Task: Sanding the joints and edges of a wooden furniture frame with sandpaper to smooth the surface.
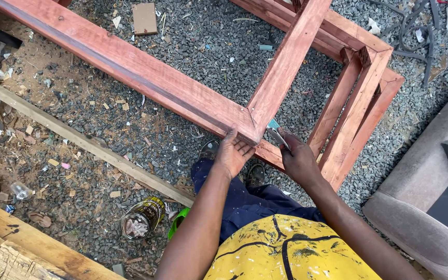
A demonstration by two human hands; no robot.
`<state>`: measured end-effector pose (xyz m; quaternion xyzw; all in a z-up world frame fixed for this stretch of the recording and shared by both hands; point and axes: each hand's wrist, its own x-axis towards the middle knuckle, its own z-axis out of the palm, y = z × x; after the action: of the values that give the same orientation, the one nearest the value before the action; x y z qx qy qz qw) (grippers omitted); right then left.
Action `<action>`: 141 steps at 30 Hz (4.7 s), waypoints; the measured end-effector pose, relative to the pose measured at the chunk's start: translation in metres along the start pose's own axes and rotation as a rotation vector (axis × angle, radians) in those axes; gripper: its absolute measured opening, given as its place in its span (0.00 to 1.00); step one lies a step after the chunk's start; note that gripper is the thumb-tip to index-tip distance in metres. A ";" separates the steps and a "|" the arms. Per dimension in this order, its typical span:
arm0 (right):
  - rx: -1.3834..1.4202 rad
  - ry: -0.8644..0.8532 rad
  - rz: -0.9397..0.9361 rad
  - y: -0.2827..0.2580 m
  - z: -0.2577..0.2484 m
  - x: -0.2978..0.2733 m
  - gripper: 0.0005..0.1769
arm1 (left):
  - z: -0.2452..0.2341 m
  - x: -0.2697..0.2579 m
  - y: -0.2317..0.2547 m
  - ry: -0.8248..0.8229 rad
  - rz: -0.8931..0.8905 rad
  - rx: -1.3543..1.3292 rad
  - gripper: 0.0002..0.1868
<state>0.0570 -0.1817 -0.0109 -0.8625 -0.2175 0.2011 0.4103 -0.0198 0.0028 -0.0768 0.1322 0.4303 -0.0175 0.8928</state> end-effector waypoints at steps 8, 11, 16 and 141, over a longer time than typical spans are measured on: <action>0.419 0.023 0.296 0.061 0.026 0.005 0.11 | -0.017 0.034 -0.012 0.158 0.205 0.034 0.41; 0.649 0.055 0.381 0.082 0.034 0.009 0.09 | -0.033 0.047 -0.007 0.235 0.270 0.118 0.41; 0.854 0.135 0.535 0.046 0.030 0.008 0.09 | -0.043 0.050 0.029 0.304 0.160 0.577 0.40; 1.358 0.317 0.535 0.125 0.139 0.204 0.37 | 0.236 0.273 0.048 0.522 0.463 2.353 0.38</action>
<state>0.1785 -0.0568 -0.2259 -0.4614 0.2335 0.2572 0.8164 0.3386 0.0125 -0.1368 0.9304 0.2844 -0.2094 0.0983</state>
